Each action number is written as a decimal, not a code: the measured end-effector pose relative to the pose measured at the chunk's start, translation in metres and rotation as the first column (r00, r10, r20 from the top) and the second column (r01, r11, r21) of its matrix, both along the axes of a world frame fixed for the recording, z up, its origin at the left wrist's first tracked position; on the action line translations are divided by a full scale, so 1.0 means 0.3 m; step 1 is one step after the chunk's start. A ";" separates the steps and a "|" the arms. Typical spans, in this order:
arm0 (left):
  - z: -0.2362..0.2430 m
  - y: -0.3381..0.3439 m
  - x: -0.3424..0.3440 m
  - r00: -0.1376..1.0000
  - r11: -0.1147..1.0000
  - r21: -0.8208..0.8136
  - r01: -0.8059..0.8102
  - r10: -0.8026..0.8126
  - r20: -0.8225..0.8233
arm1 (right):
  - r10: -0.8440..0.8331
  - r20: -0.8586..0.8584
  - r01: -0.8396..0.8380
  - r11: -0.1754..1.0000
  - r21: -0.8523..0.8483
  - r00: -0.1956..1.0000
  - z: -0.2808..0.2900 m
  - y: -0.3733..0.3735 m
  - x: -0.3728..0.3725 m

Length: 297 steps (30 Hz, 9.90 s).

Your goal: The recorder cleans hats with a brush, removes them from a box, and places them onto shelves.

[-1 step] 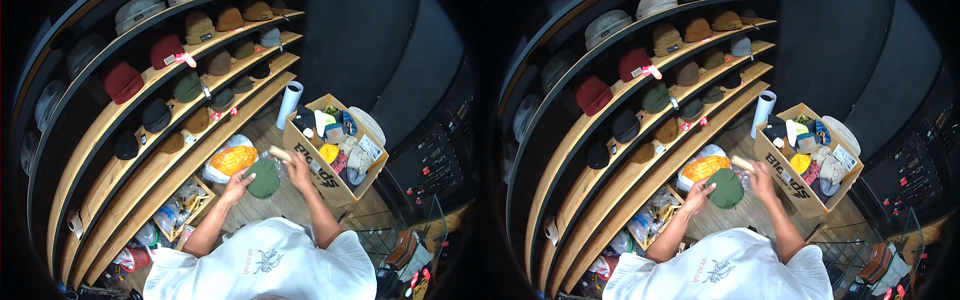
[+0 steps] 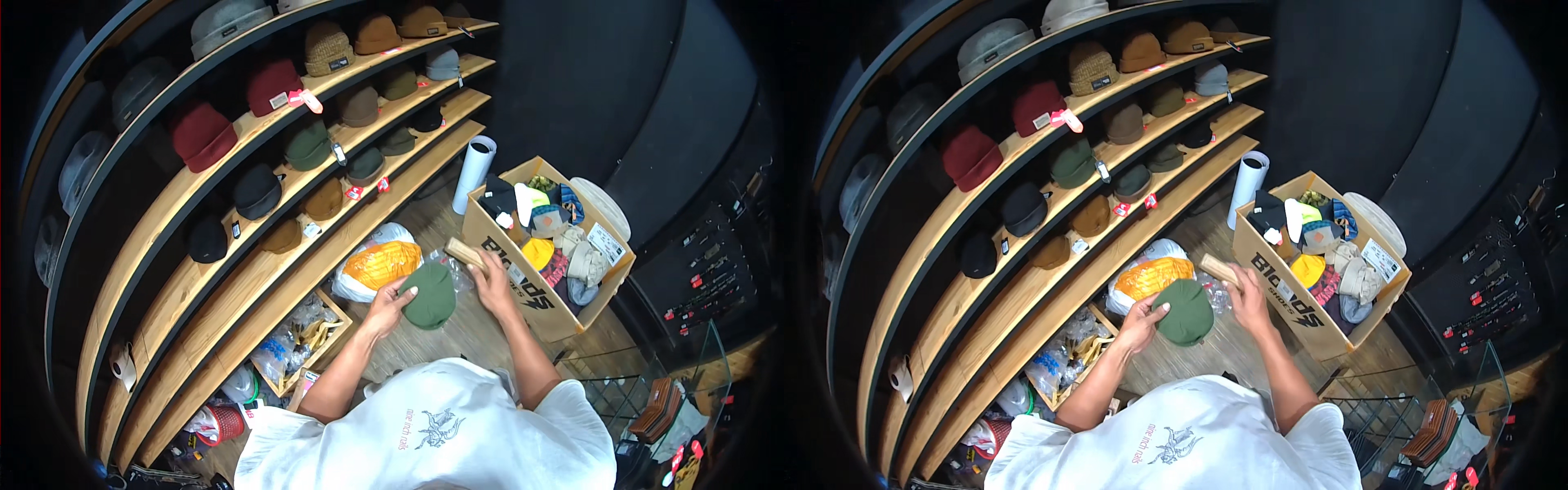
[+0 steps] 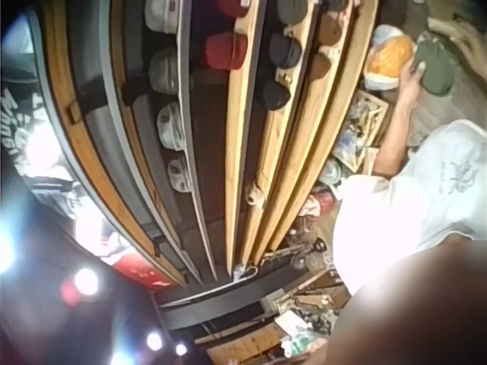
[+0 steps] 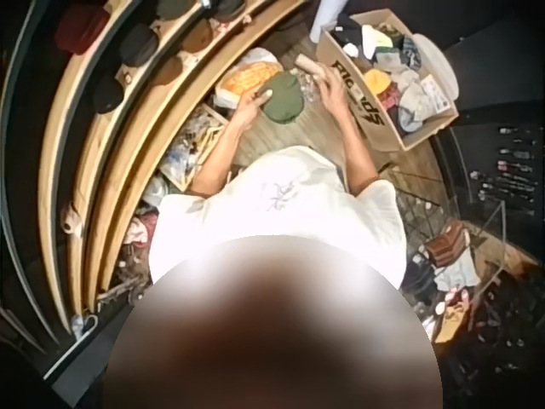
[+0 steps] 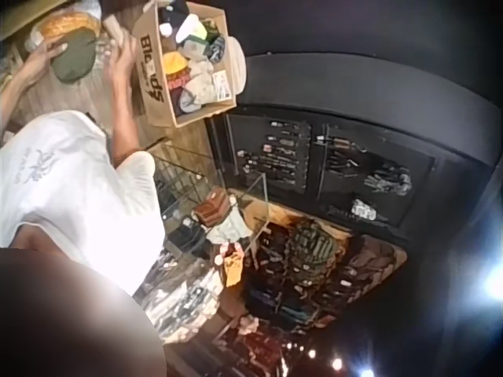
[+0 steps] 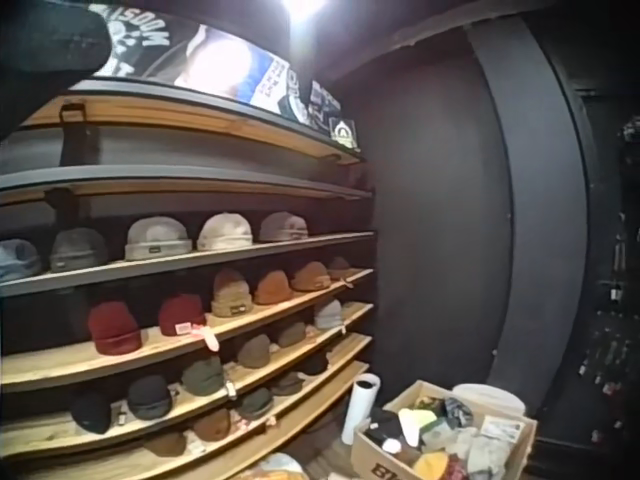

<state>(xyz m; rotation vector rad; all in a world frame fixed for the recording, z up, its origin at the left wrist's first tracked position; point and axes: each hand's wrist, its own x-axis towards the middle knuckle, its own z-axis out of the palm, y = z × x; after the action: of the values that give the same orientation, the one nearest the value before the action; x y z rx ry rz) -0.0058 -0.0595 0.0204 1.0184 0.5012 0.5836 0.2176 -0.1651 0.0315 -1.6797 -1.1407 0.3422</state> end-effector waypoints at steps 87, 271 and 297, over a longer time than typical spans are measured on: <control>-0.031 0.007 0.157 0.984 0.958 -0.241 0.157 -0.132 0.116 | -0.527 0.019 0.527 0.848 -0.058 0.850 -0.199 -0.214 -0.039; -0.148 -0.221 0.209 0.979 0.729 -0.655 0.199 -0.124 0.160 | -0.170 -0.218 0.140 0.979 -0.145 0.961 -0.195 -0.226 0.162; -0.249 -0.101 -0.379 0.783 0.754 -0.449 0.480 -0.139 0.606 | 0.025 0.071 -0.022 0.999 -0.049 0.997 -0.084 -0.152 -0.631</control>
<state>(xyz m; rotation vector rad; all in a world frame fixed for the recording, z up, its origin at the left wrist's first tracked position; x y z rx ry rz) -0.1193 -0.0897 -0.0544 0.2904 -0.0299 0.3343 0.0282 -0.2106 0.0064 -1.7338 -1.2138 0.3291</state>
